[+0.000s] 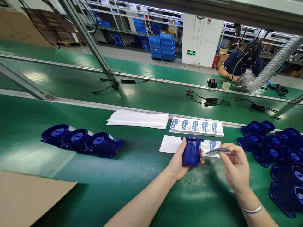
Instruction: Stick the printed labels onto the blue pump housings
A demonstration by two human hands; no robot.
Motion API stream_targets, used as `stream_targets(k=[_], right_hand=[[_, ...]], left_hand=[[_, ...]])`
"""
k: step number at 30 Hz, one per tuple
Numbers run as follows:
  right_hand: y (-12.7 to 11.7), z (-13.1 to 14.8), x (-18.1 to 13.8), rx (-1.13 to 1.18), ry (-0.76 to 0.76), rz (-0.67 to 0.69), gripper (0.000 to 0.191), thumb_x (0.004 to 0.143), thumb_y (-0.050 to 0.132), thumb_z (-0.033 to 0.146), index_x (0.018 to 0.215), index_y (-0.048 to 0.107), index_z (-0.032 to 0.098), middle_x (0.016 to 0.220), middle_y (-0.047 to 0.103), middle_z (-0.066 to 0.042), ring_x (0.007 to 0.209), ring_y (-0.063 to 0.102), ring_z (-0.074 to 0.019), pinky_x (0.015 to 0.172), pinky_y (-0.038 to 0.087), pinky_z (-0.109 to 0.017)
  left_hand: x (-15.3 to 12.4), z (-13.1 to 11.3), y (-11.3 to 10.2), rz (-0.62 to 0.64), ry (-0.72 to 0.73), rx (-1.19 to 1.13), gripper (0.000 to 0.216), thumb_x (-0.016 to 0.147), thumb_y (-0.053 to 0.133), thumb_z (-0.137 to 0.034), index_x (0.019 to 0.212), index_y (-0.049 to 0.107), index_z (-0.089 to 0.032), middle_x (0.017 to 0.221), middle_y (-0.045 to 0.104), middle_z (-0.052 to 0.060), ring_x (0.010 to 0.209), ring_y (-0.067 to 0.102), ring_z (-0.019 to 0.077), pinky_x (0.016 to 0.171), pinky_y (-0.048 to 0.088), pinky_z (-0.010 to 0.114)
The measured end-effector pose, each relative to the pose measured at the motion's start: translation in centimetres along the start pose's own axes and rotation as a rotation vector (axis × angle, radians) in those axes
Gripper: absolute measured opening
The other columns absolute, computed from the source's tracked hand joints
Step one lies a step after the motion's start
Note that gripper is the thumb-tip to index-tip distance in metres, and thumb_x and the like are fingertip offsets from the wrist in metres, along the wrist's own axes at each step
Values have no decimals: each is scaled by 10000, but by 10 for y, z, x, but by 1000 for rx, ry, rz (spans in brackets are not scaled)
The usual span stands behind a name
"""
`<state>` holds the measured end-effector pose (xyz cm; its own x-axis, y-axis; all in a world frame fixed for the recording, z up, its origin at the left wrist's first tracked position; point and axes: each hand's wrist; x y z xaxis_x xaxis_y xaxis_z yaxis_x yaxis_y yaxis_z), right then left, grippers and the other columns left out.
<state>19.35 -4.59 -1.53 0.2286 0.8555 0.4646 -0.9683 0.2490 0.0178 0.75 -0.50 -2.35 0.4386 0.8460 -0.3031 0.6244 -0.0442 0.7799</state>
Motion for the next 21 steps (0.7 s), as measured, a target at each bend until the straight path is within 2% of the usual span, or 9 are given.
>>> stream_targets(k=[3,6,9,11,15,17,21], right_hand=[[-2,-6,1,216,275,0,206,871,769,290,985,601,252,902,666,-24,802,656,-165,740,583,-299],[-4,-6,2,364,418,30,218,843,805,278,972,631,257,839,692,-1,748,665,-144,724,576,-270],[-6,-2,2,434,503,21,377,782,859,262,1096,652,287,951,722,-15,796,686,-166,743,586,-300],[-7,0,2,442,556,21,471,748,885,265,1161,660,287,1028,723,-33,838,690,-183,775,589,-324],[-6,3,2,469,603,76,252,765,875,304,925,698,226,903,703,-20,788,661,-155,739,566,-275],[-5,4,2,503,606,89,238,768,874,288,854,662,224,917,685,0,780,638,-129,707,544,-231],[-1,6,0,521,638,120,250,789,863,284,860,629,230,848,656,24,733,602,-102,685,522,-200]], left_hand=[[1,2,1,30,-45,11,569,971,475,-591,1161,687,-98,1001,726,164,884,706,271,770,610,432],[3,6,-3,-5,-32,41,510,951,560,-548,1175,680,-107,1015,735,160,934,705,277,821,600,424],[4,12,-8,-43,-9,58,502,866,687,-557,1110,697,-118,932,739,130,866,705,260,782,603,400],[4,14,-9,-51,-7,64,512,847,706,-570,1107,698,-129,924,738,118,837,699,249,748,604,389],[2,14,-5,-45,-4,93,499,873,684,-553,1157,686,-143,1021,743,125,932,700,249,802,589,359],[1,13,-2,-36,-16,108,491,872,698,-519,1207,665,-162,1110,734,128,1038,684,270,840,578,359],[-2,12,1,-14,17,156,541,872,714,-470,1335,589,-220,1311,669,114,1207,616,312,935,547,415]])
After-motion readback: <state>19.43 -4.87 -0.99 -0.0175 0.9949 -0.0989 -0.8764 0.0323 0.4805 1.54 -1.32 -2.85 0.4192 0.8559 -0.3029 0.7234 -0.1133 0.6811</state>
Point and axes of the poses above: each hand's wrist, its own x-axis towards the middle knuckle, its own y-axis out of the palm, z = x × y
